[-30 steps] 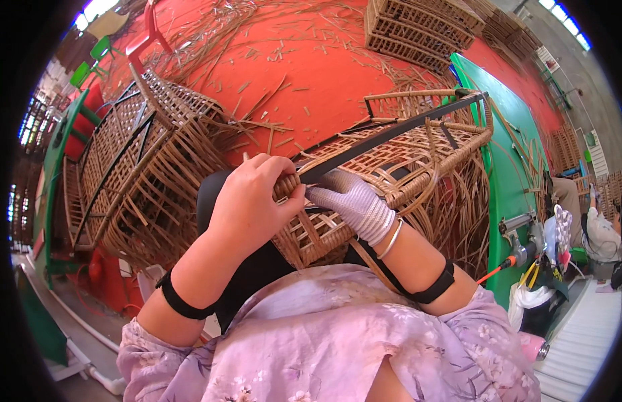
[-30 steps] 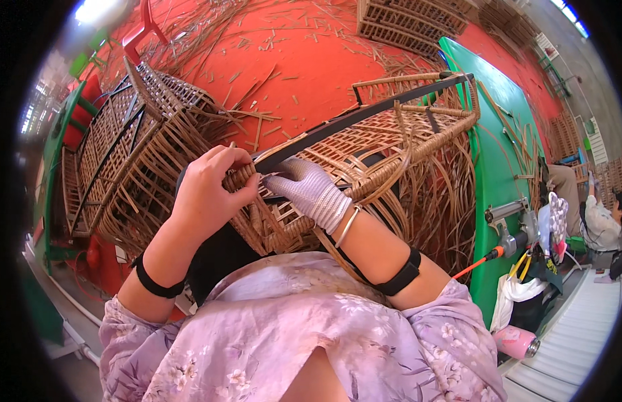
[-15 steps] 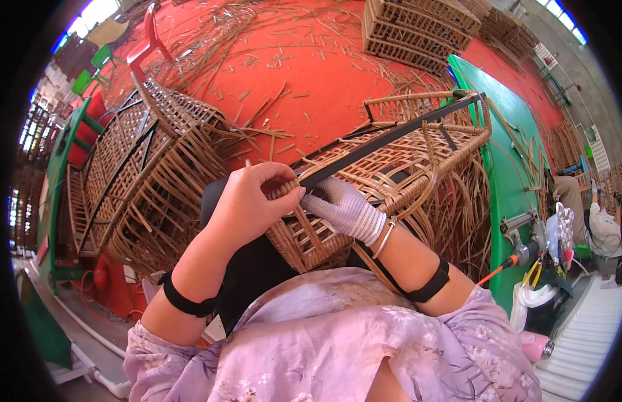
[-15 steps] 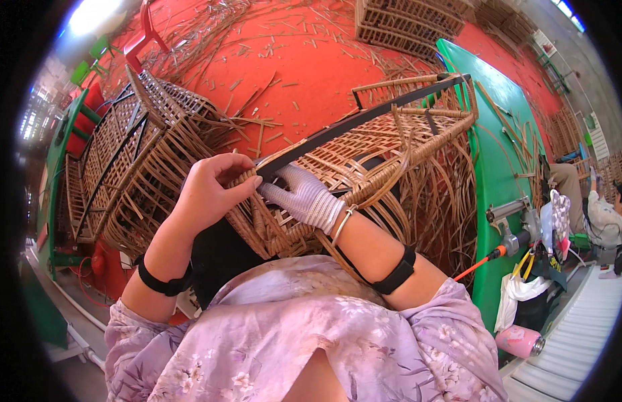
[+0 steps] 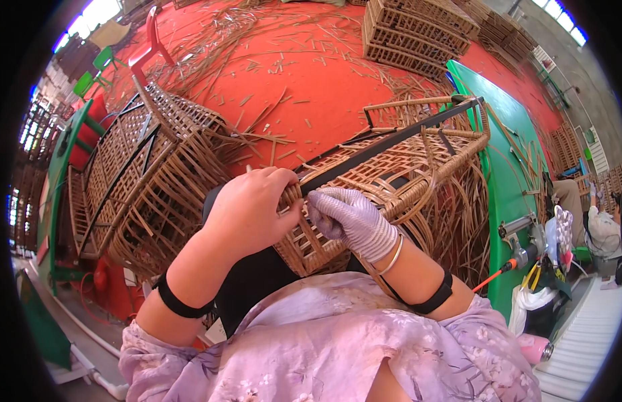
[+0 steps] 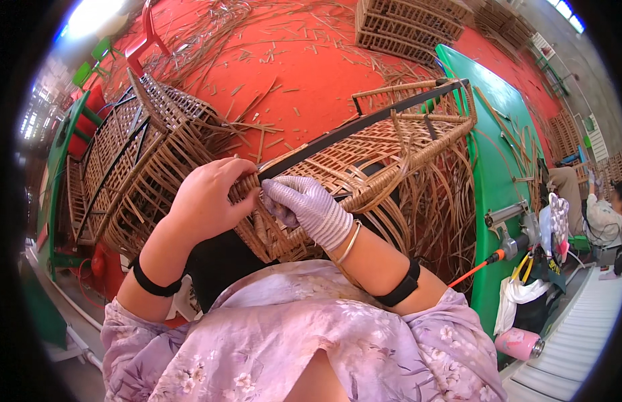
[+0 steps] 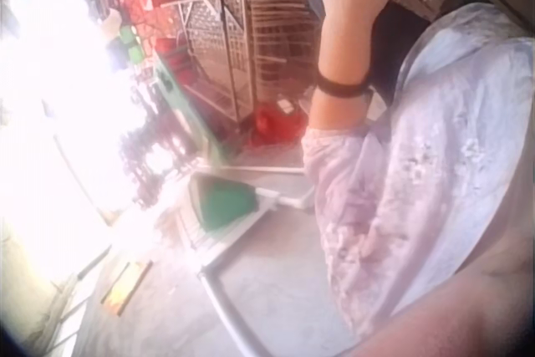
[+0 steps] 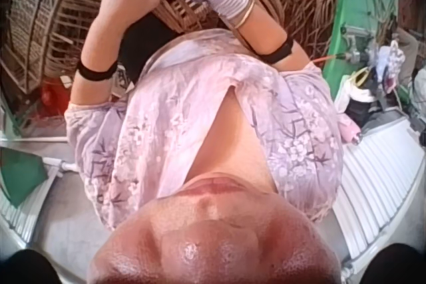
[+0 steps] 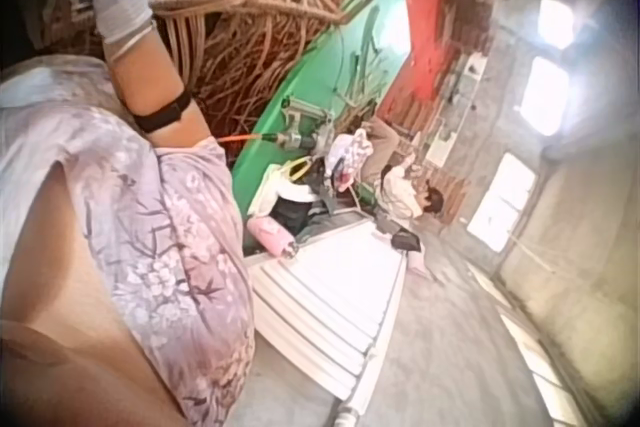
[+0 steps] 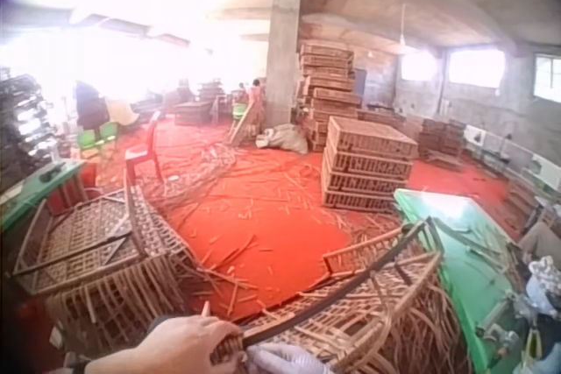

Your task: The recorder is weaving and reinforcing a large rectangular wicker basket, using strips of wood and a pneumatic stapler.

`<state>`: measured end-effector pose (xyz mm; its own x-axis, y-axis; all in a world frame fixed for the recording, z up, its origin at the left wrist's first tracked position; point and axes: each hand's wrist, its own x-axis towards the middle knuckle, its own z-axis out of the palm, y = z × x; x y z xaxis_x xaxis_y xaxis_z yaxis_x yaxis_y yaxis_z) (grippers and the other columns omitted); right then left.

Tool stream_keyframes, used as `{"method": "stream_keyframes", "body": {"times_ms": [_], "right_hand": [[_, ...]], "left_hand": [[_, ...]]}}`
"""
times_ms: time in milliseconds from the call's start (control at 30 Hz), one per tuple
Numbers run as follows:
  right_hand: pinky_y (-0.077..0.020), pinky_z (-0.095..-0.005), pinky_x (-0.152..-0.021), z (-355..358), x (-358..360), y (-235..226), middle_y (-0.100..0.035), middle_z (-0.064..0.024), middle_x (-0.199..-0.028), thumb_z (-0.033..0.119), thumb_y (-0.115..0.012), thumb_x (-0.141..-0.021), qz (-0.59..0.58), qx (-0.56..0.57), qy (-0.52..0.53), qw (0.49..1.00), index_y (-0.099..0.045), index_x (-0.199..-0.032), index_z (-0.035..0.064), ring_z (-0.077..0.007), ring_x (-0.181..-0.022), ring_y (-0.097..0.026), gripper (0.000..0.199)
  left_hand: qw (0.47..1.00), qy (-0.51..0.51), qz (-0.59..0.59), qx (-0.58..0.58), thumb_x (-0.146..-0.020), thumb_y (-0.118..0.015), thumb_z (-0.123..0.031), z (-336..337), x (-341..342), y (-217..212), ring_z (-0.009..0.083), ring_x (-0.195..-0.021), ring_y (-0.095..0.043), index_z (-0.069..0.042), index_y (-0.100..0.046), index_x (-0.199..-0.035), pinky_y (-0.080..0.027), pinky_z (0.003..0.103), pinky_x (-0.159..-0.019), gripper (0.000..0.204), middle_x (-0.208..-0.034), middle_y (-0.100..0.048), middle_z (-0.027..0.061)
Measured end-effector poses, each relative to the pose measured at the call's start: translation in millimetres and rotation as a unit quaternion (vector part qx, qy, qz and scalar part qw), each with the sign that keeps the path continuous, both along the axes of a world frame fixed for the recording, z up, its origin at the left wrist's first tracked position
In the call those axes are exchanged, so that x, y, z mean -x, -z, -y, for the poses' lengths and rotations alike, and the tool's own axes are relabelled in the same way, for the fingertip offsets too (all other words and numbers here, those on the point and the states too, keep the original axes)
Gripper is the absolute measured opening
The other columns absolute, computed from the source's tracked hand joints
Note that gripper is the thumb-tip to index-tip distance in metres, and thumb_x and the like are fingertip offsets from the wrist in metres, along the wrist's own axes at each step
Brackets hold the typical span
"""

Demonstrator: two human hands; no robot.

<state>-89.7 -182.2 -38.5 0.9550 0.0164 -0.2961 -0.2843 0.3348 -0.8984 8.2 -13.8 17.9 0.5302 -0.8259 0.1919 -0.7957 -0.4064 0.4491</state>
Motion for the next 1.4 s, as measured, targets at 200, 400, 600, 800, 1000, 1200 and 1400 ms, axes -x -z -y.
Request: {"method": "stream_keyframes", "body": {"times_ms": [200,400,600,800,1000,1200,1400], "right_hand": [[-0.0334,-0.0192,-0.046,-3.1,4.8,-3.0,-0.053,0.0019,-0.063,0.036,-0.056,-0.096,0.005,-0.014,0.022,1.0,-0.061,-0.078,0.0063,-0.0043,-0.051,-0.045,0.035],[-0.0341,-0.0189,-0.047,-6.0,6.0,-12.3,-0.052,0.0029,-0.063,0.033,-0.055,-0.098,0.067,0.031,0.02,0.997,-0.062,-0.082,0.0045,-0.0033,-0.053,-0.043,0.033],[-0.0417,-0.0203,-0.055,-0.6,6.1,-13.1,-0.057,0.0026,-0.067,0.031,-0.057,-0.097,0.105,0.089,0.014,0.99,-0.065,-0.086,0.0043,-0.004,-0.061,-0.051,0.03],[-0.0432,-0.0205,-0.056,5.7,7.9,-10.6,-0.063,0.0015,-0.073,0.03,-0.058,-0.096,0.084,0.085,0.048,0.992,-0.067,-0.087,0.0037,-0.004,-0.063,-0.052,0.029],[-0.0448,-0.0218,-0.057,5.4,8.3,-10.7,-0.065,0.0008,-0.074,0.028,-0.06,-0.095,0.081,0.116,0.066,0.988,-0.068,-0.087,0.0015,-0.0048,-0.063,-0.053,0.028],[-0.0477,-0.0251,-0.062,4.0,4.7,-12.1,-0.064,-0.0048,-0.08,0.016,-0.068,-0.086,0.198,0.319,0.122,0.919,-0.068,-0.09,0.0023,-0.0124,-0.064,-0.057,0.014],[-0.0494,-0.0401,-0.076,22.2,-12.4,-13.2,-0.064,-0.0093,-0.094,0.012,-0.073,-0.075,0.4,0.601,0.148,0.676,-0.07,-0.094,0.0058,-0.0283,-0.086,-0.062,0.02]], "left_hand": [[0.983,0.004,0.088,-0.164,-0.071,-0.072,-0.025,14.2,-0.6,-11.5,0.0322,-0.081,-0.064,-0.004,-0.063,-0.097,-0.051,0.042,-0.073,0.034,-0.082,-0.064,0.0128],[0.982,0.015,0.141,-0.127,-0.074,-0.07,-0.021,13.2,-1.3,8.8,0.0316,-0.077,-0.063,-0.005,-0.058,-0.085,-0.05,0.042,-0.066,0.024,-0.076,-0.061,0.0114],[0.993,0.03,0.115,-0.017,-0.084,-0.064,-0.017,19.1,-11.4,15.0,0.035,-0.068,-0.061,-0.003,-0.054,-0.076,-0.048,0.044,-0.06,0.018,-0.066,-0.057,0.0146],[1.0,0.013,-0.017,0.009,-0.091,-0.06,-0.02,21.1,-23.8,9.3,0.036,-0.058,-0.053,0.001,-0.055,-0.073,-0.043,0.04,-0.055,0.028,-0.06,-0.052,0.0178],[0.995,0.0,-0.093,0.02,-0.093,-0.061,-0.023,21.5,-35.9,15.6,0.0242,-0.053,-0.041,0.006,-0.059,-0.078,-0.041,0.035,-0.055,0.033,-0.06,-0.047,0.0152],[0.989,-0.025,-0.146,0.013,-0.095,-0.058,-0.027,21.8,-38.6,19.4,0.0214,-0.053,-0.036,0.007,-0.058,-0.073,-0.04,0.036,-0.054,0.04,-0.058,-0.044,0.0145],[0.984,-0.029,-0.173,0.016,-0.095,-0.058,-0.028,20.7,-40.3,18.9,0.023,-0.051,-0.033,0.007,-0.054,-0.068,-0.038,0.037,-0.052,0.045,-0.055,-0.039,0.0156]]}}
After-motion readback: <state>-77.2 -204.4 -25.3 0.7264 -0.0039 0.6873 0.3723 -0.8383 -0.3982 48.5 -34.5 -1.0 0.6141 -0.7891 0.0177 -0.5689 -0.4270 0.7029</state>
